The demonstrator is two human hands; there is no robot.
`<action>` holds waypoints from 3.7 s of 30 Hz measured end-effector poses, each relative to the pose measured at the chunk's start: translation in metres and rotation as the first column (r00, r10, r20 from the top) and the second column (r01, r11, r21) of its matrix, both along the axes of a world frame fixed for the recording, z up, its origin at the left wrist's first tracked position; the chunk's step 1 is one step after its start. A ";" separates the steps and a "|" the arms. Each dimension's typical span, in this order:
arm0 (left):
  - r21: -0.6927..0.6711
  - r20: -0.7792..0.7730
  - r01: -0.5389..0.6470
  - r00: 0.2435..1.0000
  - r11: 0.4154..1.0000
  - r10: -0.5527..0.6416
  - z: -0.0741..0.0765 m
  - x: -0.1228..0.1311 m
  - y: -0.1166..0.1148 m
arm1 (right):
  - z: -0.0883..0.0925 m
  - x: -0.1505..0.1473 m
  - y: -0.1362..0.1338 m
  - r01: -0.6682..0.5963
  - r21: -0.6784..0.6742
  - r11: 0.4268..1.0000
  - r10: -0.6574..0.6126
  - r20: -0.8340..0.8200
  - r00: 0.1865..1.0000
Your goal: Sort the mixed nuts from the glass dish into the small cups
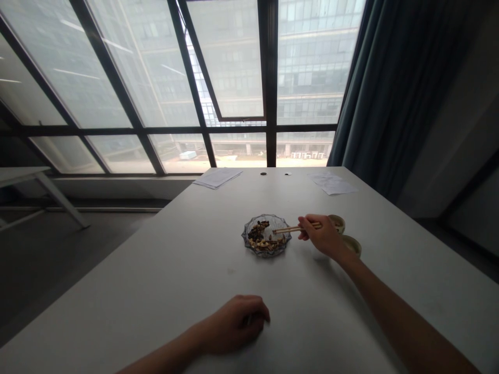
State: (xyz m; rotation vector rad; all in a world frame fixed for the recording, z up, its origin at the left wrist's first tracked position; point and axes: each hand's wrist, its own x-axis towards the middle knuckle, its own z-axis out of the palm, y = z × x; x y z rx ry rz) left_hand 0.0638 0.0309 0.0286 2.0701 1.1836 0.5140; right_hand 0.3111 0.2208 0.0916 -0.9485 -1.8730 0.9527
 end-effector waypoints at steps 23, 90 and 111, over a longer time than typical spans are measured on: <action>0.005 0.010 -0.007 1.000 1.000 0.007 -0.001 0.000 0.000 | -0.001 0.009 0.011 -0.003 0.000 1.000 0.003 -0.071 0.997; -0.014 -0.026 -0.011 1.000 1.000 0.011 0.000 0.000 -0.001 | 0.069 0.076 0.005 0.446 0.171 0.878 -0.424 -0.154 0.893; -0.009 -0.013 -0.003 1.000 1.000 0.003 0.001 0.000 -0.001 | 0.003 -0.017 -0.024 -0.012 -0.103 0.995 0.004 -0.074 0.997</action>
